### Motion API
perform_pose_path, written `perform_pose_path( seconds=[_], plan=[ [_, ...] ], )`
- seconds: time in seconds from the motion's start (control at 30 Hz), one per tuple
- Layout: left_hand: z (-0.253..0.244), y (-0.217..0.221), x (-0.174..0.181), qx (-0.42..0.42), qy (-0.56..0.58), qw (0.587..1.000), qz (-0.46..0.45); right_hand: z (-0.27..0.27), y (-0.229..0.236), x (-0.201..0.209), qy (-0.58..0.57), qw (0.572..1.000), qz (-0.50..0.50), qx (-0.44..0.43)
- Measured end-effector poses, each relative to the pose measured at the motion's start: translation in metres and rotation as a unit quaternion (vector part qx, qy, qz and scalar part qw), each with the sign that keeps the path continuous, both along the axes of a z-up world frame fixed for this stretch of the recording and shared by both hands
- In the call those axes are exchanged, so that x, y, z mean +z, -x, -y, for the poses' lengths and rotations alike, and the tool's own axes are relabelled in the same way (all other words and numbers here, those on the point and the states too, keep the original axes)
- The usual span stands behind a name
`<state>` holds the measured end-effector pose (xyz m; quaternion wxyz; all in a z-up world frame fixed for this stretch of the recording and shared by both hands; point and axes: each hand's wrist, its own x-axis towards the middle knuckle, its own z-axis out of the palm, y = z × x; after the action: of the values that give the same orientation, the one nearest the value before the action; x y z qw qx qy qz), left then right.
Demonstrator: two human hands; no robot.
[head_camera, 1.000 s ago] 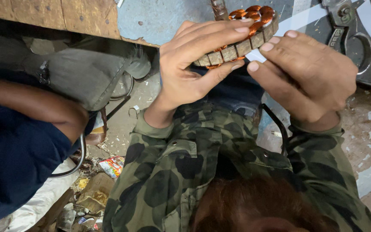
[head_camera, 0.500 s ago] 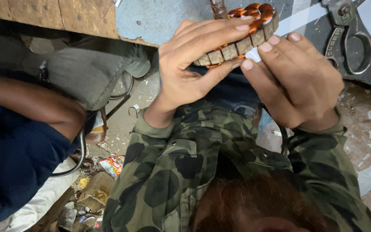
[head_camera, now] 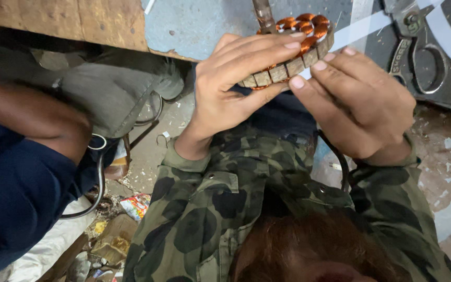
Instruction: The person insulates a motor stator by inserting white paper strips into the slots between copper windings. They use scissors to cut the paper and a match to burn the ends of the copper wires.
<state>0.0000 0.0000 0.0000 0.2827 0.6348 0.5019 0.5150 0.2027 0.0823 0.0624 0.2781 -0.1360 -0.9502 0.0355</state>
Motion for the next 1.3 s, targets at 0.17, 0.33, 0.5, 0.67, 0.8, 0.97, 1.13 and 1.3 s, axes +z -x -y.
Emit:
perform_pose_path(
  seconds=[0.17,0.33,0.5,0.67,0.8,0.97,1.13,1.3],
  plan=[
    [-0.001,0.0,0.002,-0.003,-0.003,1.0,-0.008,-0.004,-0.001,0.005,0.053,0.998,-0.02,0.016],
    [0.0,0.002,-0.002,-0.012,-0.022,1.0,-0.011,-0.004,-0.011,-0.008,0.115,0.992,-0.029,0.041],
    [-0.007,0.009,-0.008,-0.038,-0.052,0.998,0.002,-0.016,-0.006,-0.055,0.117,0.974,-0.19,-0.045],
    [-0.01,0.003,-0.018,0.016,-0.118,0.993,-0.003,-0.015,0.002,-0.093,0.335,0.909,-0.247,0.005],
    [-0.013,-0.003,-0.029,0.036,-0.159,0.987,-0.003,-0.013,0.009,-0.104,0.319,0.903,-0.287,0.0],
    [-0.011,-0.003,-0.031,0.019,-0.168,0.986,0.002,-0.008,0.011,-0.1,0.304,0.909,-0.284,0.012],
    [-0.011,-0.001,-0.029,0.001,-0.149,0.989,0.002,-0.004,0.01,-0.095,0.344,0.901,-0.26,-0.045],
    [-0.011,0.002,-0.032,-0.002,-0.166,0.986,0.009,-0.002,0.011,-0.091,0.338,0.9,-0.274,-0.01]
  ],
)
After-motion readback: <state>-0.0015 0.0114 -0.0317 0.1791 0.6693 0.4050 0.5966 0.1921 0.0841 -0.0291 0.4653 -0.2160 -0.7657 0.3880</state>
